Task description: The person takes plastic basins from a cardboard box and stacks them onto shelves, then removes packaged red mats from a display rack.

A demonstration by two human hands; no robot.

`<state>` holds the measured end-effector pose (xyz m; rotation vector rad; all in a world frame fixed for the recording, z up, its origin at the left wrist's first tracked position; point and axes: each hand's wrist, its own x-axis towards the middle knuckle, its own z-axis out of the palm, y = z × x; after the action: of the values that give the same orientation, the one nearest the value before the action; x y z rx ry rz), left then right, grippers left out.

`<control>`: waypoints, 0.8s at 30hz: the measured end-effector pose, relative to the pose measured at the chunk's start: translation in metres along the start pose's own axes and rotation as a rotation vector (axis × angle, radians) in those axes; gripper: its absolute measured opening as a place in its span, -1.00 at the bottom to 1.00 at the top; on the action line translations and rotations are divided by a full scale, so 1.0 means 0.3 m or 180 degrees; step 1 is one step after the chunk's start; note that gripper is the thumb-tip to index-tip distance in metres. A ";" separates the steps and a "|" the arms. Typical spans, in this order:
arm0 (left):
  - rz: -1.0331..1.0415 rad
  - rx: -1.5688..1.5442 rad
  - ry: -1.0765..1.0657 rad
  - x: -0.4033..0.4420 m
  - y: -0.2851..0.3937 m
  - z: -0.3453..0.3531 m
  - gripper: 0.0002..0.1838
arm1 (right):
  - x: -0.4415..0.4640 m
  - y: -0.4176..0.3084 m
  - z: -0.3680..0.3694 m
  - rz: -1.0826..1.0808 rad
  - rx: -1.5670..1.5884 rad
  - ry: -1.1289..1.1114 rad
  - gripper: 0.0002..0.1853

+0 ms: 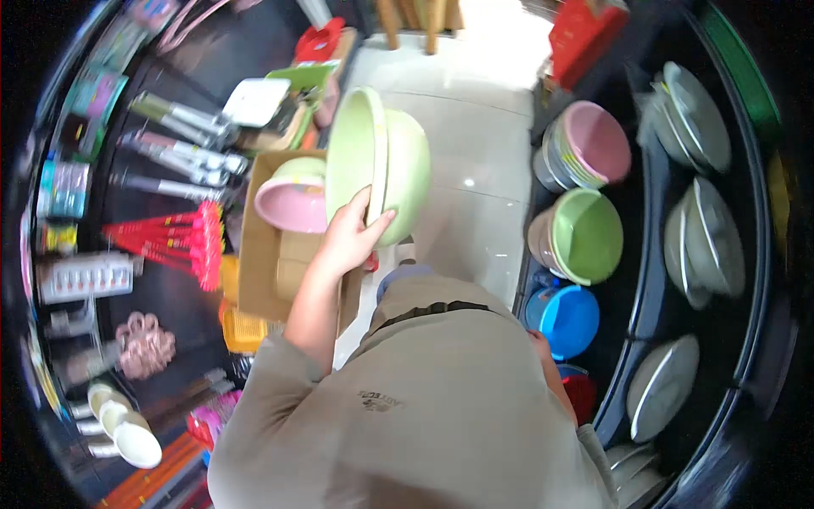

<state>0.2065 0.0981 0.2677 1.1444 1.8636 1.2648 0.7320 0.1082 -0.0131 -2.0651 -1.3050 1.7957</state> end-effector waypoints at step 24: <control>0.3027 0.0156 -0.4445 0.163 0.542 1.105 -0.88 | -0.859 -0.691 -0.033 -0.1830 -0.0327 0.4791 -0.62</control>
<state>0.5143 0.3058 0.2989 2.2099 0.2705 0.4052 0.6506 0.0746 0.3058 -1.8820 -1.1443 -0.2051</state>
